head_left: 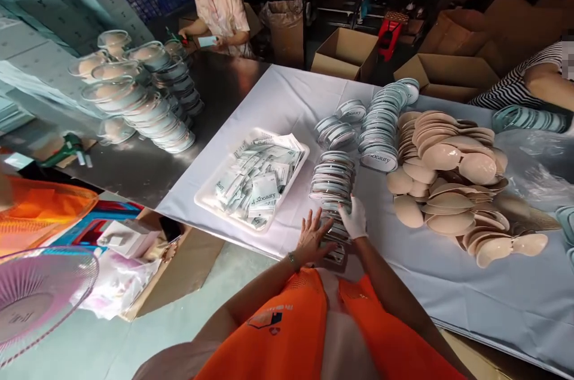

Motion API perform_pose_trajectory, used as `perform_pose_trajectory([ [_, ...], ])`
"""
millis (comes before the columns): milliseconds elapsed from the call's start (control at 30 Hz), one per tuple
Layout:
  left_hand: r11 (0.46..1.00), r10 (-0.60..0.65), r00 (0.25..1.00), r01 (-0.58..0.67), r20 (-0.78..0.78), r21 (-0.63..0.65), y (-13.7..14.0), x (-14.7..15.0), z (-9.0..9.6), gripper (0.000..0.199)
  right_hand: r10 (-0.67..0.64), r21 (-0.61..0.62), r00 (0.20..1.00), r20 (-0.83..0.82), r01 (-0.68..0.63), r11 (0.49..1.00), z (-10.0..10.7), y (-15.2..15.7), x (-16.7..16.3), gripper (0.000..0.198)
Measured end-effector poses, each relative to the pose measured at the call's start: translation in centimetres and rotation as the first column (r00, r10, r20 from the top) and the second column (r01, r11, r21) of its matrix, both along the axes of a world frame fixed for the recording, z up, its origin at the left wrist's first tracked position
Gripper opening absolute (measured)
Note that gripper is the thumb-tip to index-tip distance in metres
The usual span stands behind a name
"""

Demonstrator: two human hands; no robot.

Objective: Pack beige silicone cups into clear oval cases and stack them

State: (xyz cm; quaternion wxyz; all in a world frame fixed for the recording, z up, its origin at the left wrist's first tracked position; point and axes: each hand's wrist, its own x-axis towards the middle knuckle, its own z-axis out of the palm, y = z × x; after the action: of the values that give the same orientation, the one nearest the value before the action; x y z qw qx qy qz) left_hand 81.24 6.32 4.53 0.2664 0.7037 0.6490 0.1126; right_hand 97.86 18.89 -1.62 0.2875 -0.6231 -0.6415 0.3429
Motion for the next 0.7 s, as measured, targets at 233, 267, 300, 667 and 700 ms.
perform_pose_trajectory([
  [233,0.997,0.045,0.99,-0.053,0.134,0.06,1.1,-1.2,-1.9,0.09,-0.024,0.052,0.999,-0.038,0.026,0.998,-2.7,-2.0,-2.0,0.086],
  [267,0.989,0.067,0.982,-0.088,0.176,0.115,2.7,-2.1,-1.8,0.086,-0.051,0.076,0.996,-0.067,0.056,0.996,-3.0,-1.7,-1.3,0.089],
  [300,0.977,0.088,0.969,-0.129,0.229,0.171,5.0,-3.1,-1.6,0.08,-0.086,0.088,0.991,-0.106,0.096,0.992,-3.2,-1.0,-0.6,0.091],
  [667,0.922,0.307,0.843,-0.378,0.442,0.081,19.2,-3.1,-4.9,0.067,-0.263,-0.046,0.886,-0.381,0.266,0.963,-4.5,8.2,-2.0,0.096],
  [700,0.919,0.319,0.846,-0.387,0.428,0.08,18.8,-3.0,-5.2,0.068,-0.285,-0.039,0.882,-0.374,0.292,0.956,-4.8,8.1,-2.2,0.094],
])
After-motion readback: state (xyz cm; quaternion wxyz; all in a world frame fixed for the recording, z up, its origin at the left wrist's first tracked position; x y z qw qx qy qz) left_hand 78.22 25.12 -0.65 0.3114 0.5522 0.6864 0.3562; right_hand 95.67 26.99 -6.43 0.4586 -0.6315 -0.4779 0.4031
